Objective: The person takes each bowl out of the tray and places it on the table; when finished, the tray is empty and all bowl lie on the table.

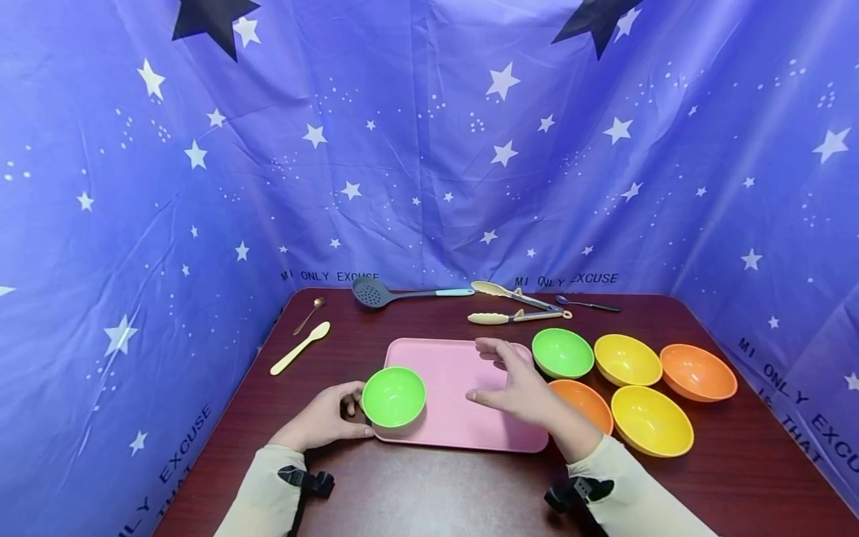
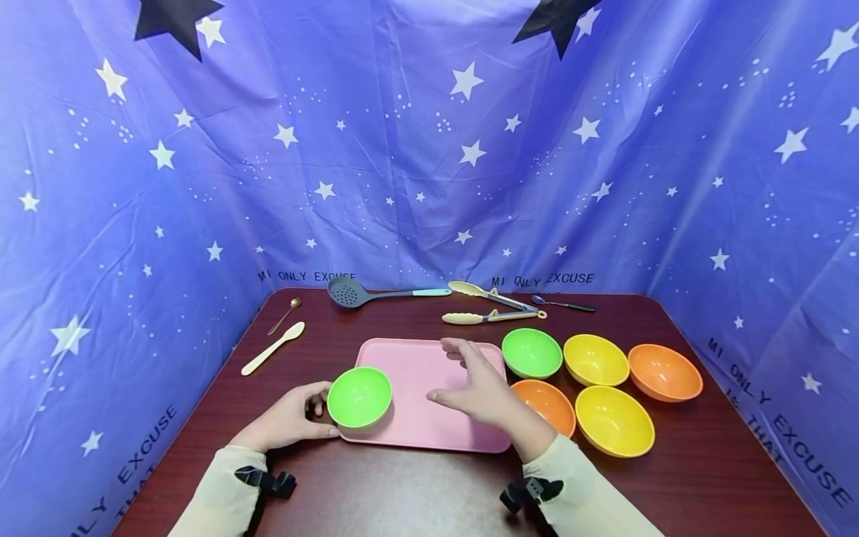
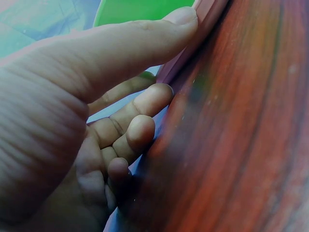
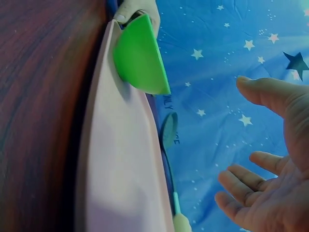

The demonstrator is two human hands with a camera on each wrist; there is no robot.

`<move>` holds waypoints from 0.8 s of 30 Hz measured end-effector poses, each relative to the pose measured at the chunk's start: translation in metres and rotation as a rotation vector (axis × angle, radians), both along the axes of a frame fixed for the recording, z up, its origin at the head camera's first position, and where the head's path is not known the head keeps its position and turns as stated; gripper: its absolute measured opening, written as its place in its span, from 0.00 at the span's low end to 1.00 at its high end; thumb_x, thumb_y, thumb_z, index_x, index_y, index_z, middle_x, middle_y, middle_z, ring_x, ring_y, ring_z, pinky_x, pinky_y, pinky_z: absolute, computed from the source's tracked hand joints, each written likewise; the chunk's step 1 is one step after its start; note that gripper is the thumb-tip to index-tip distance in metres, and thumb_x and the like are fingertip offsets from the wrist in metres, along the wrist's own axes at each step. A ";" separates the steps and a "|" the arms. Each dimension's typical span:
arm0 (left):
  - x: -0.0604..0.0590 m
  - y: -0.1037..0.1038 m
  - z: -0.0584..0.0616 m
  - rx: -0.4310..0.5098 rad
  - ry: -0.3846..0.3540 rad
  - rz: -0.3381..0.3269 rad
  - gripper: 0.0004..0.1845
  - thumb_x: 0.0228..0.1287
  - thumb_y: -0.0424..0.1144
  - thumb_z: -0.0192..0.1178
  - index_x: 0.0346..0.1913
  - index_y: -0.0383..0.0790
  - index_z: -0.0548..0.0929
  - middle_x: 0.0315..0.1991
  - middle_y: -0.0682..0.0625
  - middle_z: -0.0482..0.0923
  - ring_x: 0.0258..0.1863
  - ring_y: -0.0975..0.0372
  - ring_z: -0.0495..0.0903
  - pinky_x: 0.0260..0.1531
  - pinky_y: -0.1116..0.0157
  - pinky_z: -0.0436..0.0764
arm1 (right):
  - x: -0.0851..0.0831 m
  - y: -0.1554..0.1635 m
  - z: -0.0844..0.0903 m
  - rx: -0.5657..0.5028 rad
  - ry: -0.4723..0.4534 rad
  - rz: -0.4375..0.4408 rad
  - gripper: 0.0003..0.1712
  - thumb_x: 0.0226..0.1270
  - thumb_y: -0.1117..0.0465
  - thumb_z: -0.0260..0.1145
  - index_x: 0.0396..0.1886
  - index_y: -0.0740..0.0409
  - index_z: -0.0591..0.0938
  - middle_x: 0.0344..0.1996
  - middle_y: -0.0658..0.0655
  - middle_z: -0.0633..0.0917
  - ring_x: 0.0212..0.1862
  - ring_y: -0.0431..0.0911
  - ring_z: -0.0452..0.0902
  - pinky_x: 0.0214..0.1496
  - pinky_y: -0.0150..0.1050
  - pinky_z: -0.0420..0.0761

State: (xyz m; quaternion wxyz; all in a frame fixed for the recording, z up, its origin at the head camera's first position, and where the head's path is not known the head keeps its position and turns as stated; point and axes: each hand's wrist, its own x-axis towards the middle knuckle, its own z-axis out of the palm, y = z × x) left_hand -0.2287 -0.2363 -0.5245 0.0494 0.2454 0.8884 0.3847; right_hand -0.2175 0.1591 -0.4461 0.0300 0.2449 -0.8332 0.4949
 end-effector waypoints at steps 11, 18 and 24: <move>0.001 0.000 0.000 -0.004 0.001 0.001 0.30 0.50 0.56 0.83 0.56 0.60 0.81 0.35 0.56 0.78 0.37 0.63 0.76 0.38 0.65 0.77 | -0.004 -0.031 -0.016 -0.006 -0.065 0.072 0.54 0.53 0.56 0.86 0.75 0.67 0.68 0.67 0.70 0.76 0.67 0.62 0.74 0.71 0.61 0.70; 0.001 0.000 0.002 -0.002 0.007 -0.004 0.30 0.50 0.54 0.83 0.56 0.59 0.81 0.35 0.56 0.79 0.37 0.63 0.76 0.39 0.65 0.78 | -0.010 -0.047 -0.025 -0.028 -0.110 0.103 0.55 0.52 0.57 0.86 0.74 0.68 0.67 0.68 0.71 0.74 0.68 0.63 0.73 0.72 0.61 0.69; 0.001 0.000 0.001 -0.006 0.009 -0.003 0.30 0.50 0.54 0.83 0.56 0.59 0.81 0.35 0.57 0.79 0.37 0.63 0.76 0.39 0.65 0.78 | -0.015 -0.061 -0.034 -0.044 -0.116 0.138 0.57 0.49 0.58 0.87 0.74 0.70 0.67 0.68 0.72 0.74 0.68 0.65 0.73 0.71 0.61 0.69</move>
